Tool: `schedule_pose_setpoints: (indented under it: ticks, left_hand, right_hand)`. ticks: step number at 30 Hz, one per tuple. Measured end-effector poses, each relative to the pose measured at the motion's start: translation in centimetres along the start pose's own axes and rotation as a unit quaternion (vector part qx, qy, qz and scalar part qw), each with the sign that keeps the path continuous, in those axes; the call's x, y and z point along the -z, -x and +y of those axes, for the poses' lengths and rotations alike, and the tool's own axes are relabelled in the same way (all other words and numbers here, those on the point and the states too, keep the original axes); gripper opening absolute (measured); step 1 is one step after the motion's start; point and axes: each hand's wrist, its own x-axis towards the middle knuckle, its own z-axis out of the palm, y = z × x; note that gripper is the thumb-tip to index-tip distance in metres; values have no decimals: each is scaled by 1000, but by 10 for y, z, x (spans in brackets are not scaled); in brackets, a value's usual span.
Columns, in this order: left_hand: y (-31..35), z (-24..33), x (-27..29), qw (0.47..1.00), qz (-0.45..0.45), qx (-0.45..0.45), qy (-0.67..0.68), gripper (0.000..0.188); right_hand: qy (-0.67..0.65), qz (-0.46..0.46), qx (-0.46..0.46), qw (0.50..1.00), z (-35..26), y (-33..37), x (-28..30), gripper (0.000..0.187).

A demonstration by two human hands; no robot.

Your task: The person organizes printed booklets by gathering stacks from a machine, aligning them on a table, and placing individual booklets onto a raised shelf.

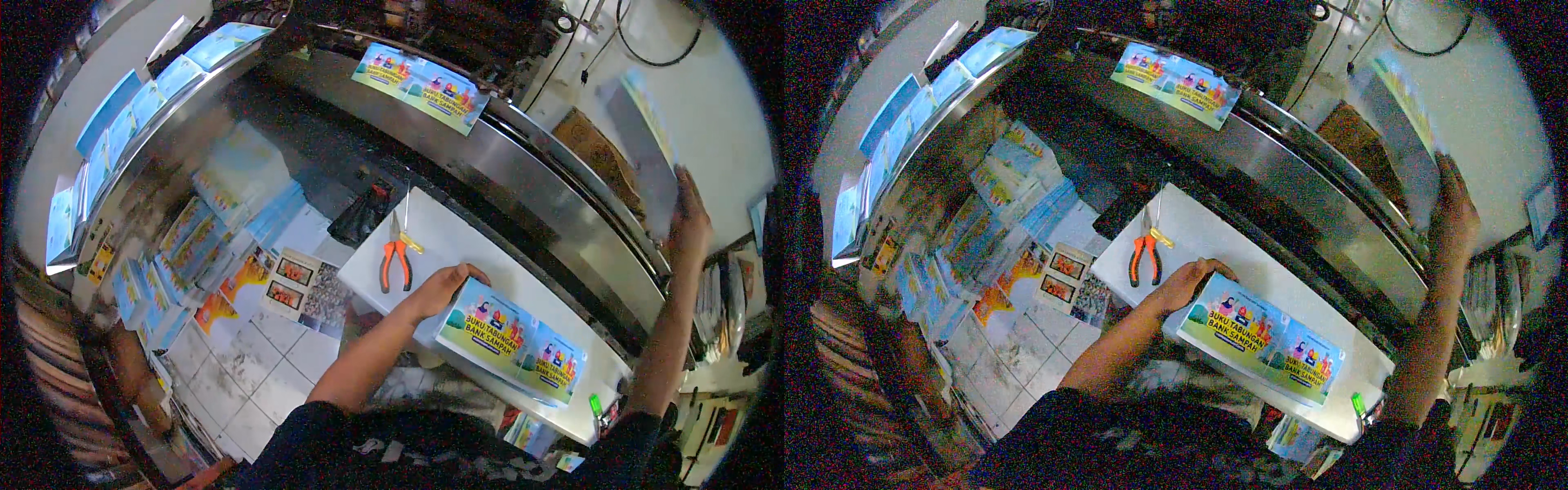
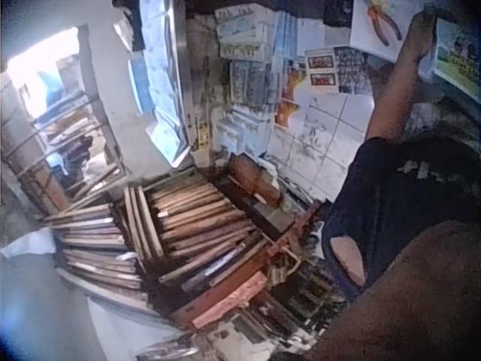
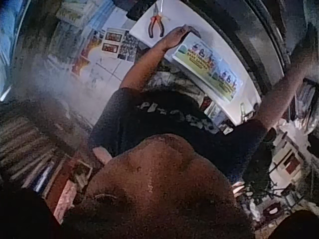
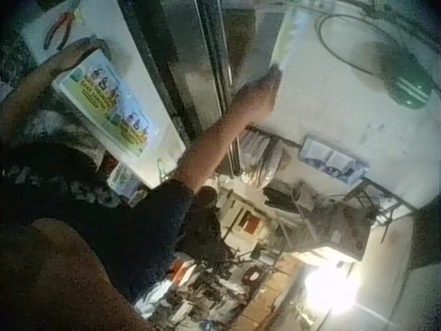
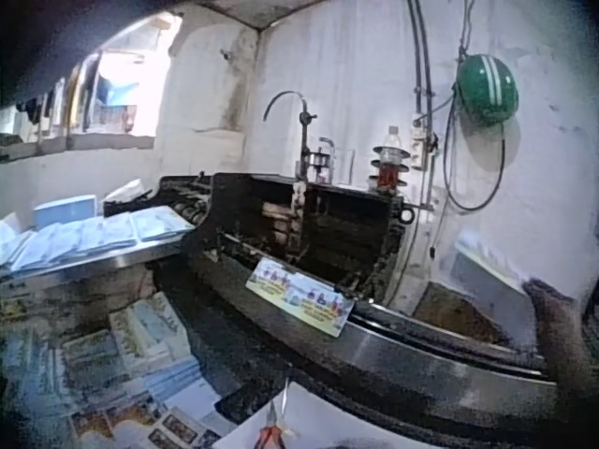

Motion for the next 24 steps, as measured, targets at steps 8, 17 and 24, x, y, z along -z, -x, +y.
schedule_pose_setpoints:
  ticks: [8, 17, 24]
  left_hand:
    - [-8, 4, -4, 1000, -9, -26, -15, 66]
    - [1, 18, 5, 955, 136, -162, -206, 39]
    - [-25, 110, 190, 779, 425, -93, -452, 31]
  right_hand:
    - [64, -80, 158, 982, -18, 69, -117, 42]
    - [-172, -349, 87, 917, -104, 182, -13, 44]
    - [-187, -118, -218, 951, -42, 249, 8, 39]
